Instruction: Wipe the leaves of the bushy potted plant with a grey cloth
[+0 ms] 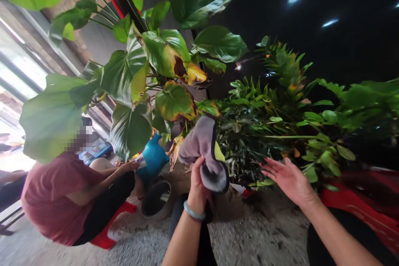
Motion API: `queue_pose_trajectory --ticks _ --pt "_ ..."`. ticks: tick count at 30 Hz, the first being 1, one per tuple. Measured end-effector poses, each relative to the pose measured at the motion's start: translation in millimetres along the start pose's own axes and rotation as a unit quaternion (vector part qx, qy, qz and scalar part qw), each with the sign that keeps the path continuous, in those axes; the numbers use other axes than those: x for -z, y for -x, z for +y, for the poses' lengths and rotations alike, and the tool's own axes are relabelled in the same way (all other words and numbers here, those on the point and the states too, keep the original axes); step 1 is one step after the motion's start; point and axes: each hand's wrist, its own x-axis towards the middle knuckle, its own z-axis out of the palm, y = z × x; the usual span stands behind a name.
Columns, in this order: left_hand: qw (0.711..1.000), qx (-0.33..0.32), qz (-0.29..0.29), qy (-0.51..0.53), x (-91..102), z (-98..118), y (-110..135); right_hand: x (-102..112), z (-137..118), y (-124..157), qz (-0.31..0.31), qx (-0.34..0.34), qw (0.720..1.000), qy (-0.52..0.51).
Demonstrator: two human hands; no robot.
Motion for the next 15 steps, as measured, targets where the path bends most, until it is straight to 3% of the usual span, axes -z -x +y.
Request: queue_pose_trajectory --ticks 2,4,8,10,12,15 --pt "1.000 -0.018 0.015 0.016 -19.5 4 -15 -4 3 -1 -0.014 0.006 1.000 0.001" --pt "0.998 0.011 0.058 0.021 -21.8 -13 -19 -8 6 -1 -0.016 0.005 1.000 0.008" --pt "0.975 0.176 0.137 0.020 17.1 -69 11 -9 8 -2 -0.018 -0.010 1.000 0.022" --pt "0.965 0.227 0.128 0.024 35.4 -79 31 -5 6 -1 -0.025 -0.009 0.999 0.019" --pt "0.965 0.241 0.100 0.027 37.7 -68 43 -2 2 0 -0.021 -0.004 1.000 0.011" --pt "0.981 0.185 0.055 0.031 10.8 -28 38 0 -2 1 -0.011 0.007 1.000 -0.006"
